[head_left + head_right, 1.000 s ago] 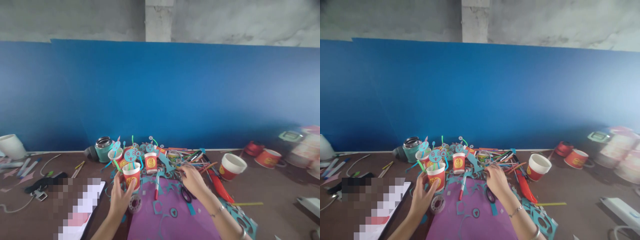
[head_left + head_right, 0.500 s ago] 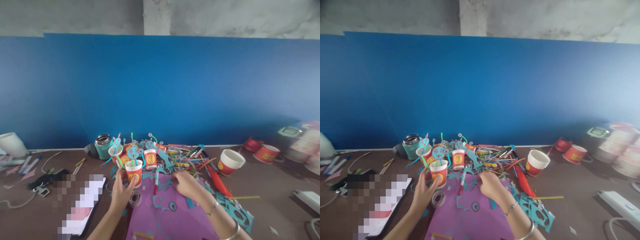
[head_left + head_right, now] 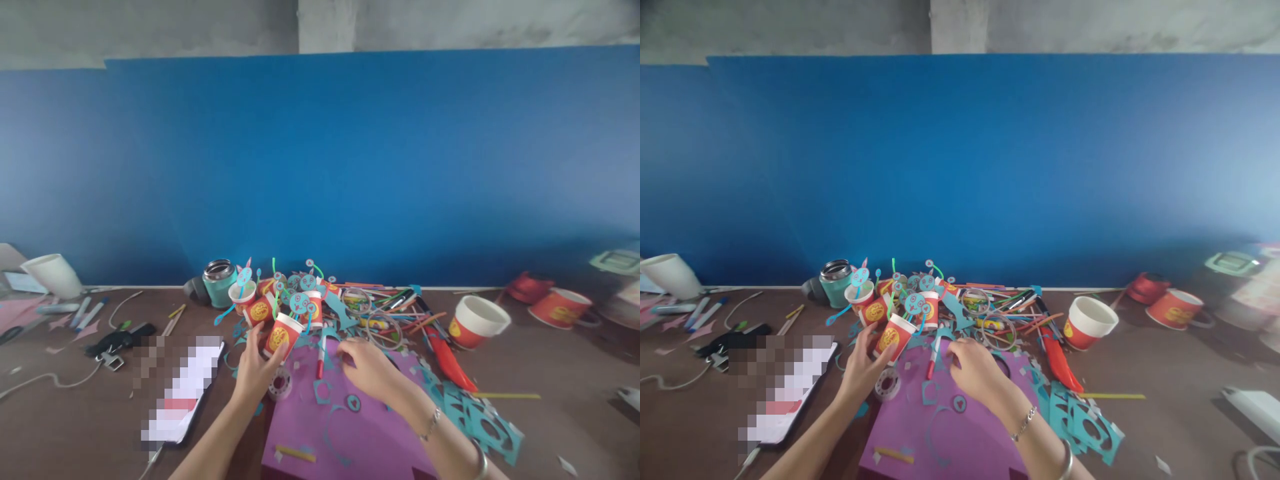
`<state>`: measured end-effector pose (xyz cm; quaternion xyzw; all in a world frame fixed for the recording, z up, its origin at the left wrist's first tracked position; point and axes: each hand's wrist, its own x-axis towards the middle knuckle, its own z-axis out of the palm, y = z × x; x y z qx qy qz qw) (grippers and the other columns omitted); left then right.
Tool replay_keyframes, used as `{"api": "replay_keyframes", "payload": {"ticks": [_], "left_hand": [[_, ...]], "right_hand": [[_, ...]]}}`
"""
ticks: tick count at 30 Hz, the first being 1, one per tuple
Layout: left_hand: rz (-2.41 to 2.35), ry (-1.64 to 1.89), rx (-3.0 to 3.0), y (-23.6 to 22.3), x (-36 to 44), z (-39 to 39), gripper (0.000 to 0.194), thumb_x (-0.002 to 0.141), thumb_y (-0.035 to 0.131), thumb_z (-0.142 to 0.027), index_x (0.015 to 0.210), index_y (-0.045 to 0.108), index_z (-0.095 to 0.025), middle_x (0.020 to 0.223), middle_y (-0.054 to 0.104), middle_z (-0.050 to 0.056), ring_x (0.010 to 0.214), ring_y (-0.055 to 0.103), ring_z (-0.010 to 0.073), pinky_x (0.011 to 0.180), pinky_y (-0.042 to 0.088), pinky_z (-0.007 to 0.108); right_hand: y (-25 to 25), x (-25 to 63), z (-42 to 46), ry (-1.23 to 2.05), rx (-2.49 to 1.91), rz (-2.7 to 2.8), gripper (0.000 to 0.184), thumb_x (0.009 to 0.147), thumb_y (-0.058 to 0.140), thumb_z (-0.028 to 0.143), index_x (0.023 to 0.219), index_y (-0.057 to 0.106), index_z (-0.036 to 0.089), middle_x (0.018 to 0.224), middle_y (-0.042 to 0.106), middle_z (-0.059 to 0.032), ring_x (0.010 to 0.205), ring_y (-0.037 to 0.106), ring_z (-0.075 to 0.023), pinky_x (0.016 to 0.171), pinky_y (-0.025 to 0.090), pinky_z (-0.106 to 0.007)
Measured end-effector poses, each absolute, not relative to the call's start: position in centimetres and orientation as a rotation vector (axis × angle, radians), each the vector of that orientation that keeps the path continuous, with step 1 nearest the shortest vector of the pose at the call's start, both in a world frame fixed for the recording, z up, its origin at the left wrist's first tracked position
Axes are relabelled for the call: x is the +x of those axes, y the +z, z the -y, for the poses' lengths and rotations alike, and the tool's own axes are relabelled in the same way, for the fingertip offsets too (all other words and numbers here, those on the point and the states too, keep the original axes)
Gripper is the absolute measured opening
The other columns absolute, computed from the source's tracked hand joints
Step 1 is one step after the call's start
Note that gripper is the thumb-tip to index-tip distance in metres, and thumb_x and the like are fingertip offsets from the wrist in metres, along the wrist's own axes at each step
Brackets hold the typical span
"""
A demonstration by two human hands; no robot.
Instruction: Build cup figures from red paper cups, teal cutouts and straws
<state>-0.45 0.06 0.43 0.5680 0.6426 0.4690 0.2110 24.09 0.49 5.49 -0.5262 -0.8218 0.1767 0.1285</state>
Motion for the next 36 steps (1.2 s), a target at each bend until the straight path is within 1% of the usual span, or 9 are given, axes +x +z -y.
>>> {"api": "replay_keyframes", "payload": {"ticks": [3, 5, 8, 14, 20, 25, 29, 32, 36], "left_hand": [[-1.838, 1.264, 1.62, 0.9, -0.3, 0.1, 0.058, 0.075, 0.057, -0.042, 0.124, 0.041, -0.017, 0.118, 0.061, 0.014, 0.108, 0.061, 0.0273, 0.087, 0.049, 0.04], [-1.867, 1.274, 1.636, 1.1, -0.3, 0.2, 0.057, 0.075, 0.056, -0.042, 0.123, 0.042, -0.016, 0.116, 0.061, 0.014, 0.107, 0.061, 0.028, 0.087, 0.049, 0.041], [-1.894, 1.293, 1.636, 1.0, -0.4, 0.1, 0.057, 0.075, 0.056, -0.044, 0.123, 0.042, -0.016, 0.114, 0.062, 0.014, 0.105, 0.062, 0.0287, 0.086, 0.049, 0.042], [-1.913, 1.288, 1.649, 0.8, -0.5, 0.0, 0.058, 0.076, 0.057, -0.048, 0.123, 0.042, -0.017, 0.114, 0.061, 0.014, 0.106, 0.06, 0.0295, 0.087, 0.047, 0.045], [-1.914, 1.365, 1.65, 0.0, -0.6, -0.4, 0.055, 0.079, 0.053, -0.046, 0.124, 0.043, -0.016, 0.114, 0.06, 0.015, 0.108, 0.058, 0.03, 0.088, 0.047, 0.047], [-2.011, 1.519, 1.843, -0.2, -0.8, -0.4, 0.049, 0.082, 0.051, -0.041, 0.122, 0.045, -0.015, 0.114, 0.057, 0.017, 0.111, 0.053, 0.0324, 0.094, 0.041, 0.051], [-1.939, 1.614, 2.132, 1.1, -0.3, 0.7, 0.043, 0.084, 0.051, -0.03, 0.123, 0.044, -0.014, 0.115, 0.056, 0.017, 0.111, 0.05, 0.0311, 0.095, 0.039, 0.049], [-1.658, 1.498, 2.39, 2.5, 0.8, 2.0, 0.033, 0.084, 0.048, -0.019, 0.117, 0.05, -0.018, 0.109, 0.06, 0.013, 0.107, 0.053, 0.0266, 0.093, 0.04, 0.044], [-1.258, 1.045, 2.666, 3.2, 3.1, 3.7, 0.028, 0.085, 0.045, -0.013, 0.107, 0.058, -0.022, 0.102, 0.066, 0.006, 0.101, 0.056, 0.0221, 0.091, 0.041, 0.039]], "right_hand": [[5.3, 23.5, 0.0, 0.501, -1.485, 2.428, 0.036, 0.074, 0.05, 0.012, 0.105, 0.066, 0.021, 0.099, 0.065, -0.0066, 0.097, 0.058, -0.0207, 0.083, 0.041, -0.027], [5.2, 23.3, 0.2, 0.457, -1.483, 2.468, 0.037, 0.074, 0.052, 0.014, 0.107, 0.065, 0.02, 0.101, 0.063, -0.0083, 0.099, 0.056, -0.0225, 0.084, 0.041, -0.029], [5.2, 23.3, 0.2, 0.41, -1.51, 2.506, 0.032, 0.075, 0.051, 0.015, 0.103, 0.067, 0.019, 0.1, 0.062, -0.0096, 0.1, 0.056, -0.0236, 0.085, 0.041, -0.031], [5.8, 24.2, -0.3, 0.371, -1.585, 2.466, 0.029, 0.077, 0.047, 0.01, 0.095, 0.068, 0.019, 0.094, 0.066, -0.0082, 0.093, 0.059, -0.0213, 0.082, 0.042, -0.029], [6.8, 26.3, -1.5, 0.365, -1.712, 2.337, 0.028, 0.083, 0.045, 0.012, 0.095, 0.07, 0.02, 0.097, 0.069, -0.0079, 0.095, 0.061, -0.0213, 0.082, 0.042, -0.029], [7.2, 26.9, -1.6, 0.4, -1.802, 2.346, 0.027, 0.079, 0.047, 0.011, 0.089, 0.071, 0.02, 0.093, 0.071, -0.0081, 0.09, 0.064, -0.0225, 0.076, 0.043, -0.028], [6.7, 26.2, -1.0, 0.422, -1.761, 2.376, 0.028, 0.074, 0.054, 0.01, 0.095, 0.07, 0.017, 0.098, 0.07, -0.0112, 0.098, 0.062, -0.0251, 0.083, 0.042, -0.029], [6.1, 25.7, -0.7, 0.411, -1.691, 2.385, 0.032, 0.072, 0.058, 0.011, 0.103, 0.067, 0.015, 0.104, 0.066, -0.0127, 0.104, 0.058, -0.0254, 0.09, 0.04, -0.031], [5.0, 24.7, -0.6, 0.373, -1.591, 2.405, 0.028, 0.072, 0.063, 0.018, 0.1, 0.066, 0.019, 0.101, 0.062, -0.0092, 0.1, 0.056, -0.0245, 0.09, 0.041, -0.033]]}}
